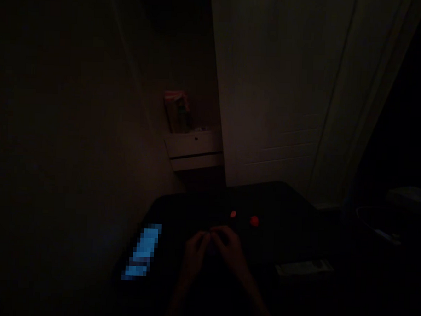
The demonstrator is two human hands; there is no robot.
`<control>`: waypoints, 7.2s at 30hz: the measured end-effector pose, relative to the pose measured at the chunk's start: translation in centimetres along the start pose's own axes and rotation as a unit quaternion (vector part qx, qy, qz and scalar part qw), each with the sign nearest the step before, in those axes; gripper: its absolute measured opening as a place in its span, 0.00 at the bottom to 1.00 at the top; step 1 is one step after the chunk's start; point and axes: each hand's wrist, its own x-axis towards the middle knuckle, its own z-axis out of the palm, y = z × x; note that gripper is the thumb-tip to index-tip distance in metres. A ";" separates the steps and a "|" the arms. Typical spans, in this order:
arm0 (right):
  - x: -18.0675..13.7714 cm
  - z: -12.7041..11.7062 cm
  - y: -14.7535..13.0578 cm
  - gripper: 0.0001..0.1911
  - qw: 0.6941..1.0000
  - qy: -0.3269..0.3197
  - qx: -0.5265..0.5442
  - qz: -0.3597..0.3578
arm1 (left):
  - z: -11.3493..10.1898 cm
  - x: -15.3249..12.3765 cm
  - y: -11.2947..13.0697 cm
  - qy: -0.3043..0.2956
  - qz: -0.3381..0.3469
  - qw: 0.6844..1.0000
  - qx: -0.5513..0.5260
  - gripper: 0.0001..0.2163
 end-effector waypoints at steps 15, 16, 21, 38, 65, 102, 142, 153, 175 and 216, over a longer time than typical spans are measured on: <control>-0.2 0.0 0.5 0.16 1.000 0.012 -0.015 0.007 | 0.3 0.0 -0.3 -0.010 0.000 1.000 0.019 0.18; -0.2 0.0 0.5 0.16 1.000 0.016 -0.016 0.010 | 0.3 0.0 -0.3 -0.014 -0.002 1.000 0.020 0.17; -0.2 0.0 0.2 0.16 0.999 0.028 -0.014 0.014 | 0.3 -0.2 -0.3 -0.024 0.010 0.999 0.029 0.17; 0.0 -0.3 -0.3 0.14 1.000 0.003 0.013 0.020 | 0.3 0.0 -0.1 0.000 0.007 0.999 0.034 0.17; 0.0 0.1 0.5 0.16 1.000 0.011 -0.008 0.025 | 0.2 0.1 -0.1 0.009 -0.020 0.999 0.040 0.19; 0.1 0.0 0.6 0.20 1.000 0.006 0.004 0.011 | 0.1 0.2 -1.1 0.044 -0.023 0.999 0.014 0.19; -0.2 0.1 0.3 0.18 0.999 0.026 0.014 0.028 | 0.0 0.1 -0.3 0.015 -0.026 0.999 -0.023 0.18; 0.0 0.2 0.6 0.18 1.000 -0.002 0.002 0.003 | -0.1 -0.1 -0.4 0.006 0.000 1.000 0.021 0.18; -0.1 0.2 1.1 0.15 1.000 0.010 0.006 0.010 | 0.3 0.1 -1.0 0.058 -0.031 0.998 -0.023 0.17; -0.1 -0.2 0.3 0.16 1.000 0.015 -0.005 0.005 | 0.2 -0.3 -0.2 0.010 -0.021 0.999 0.037 0.16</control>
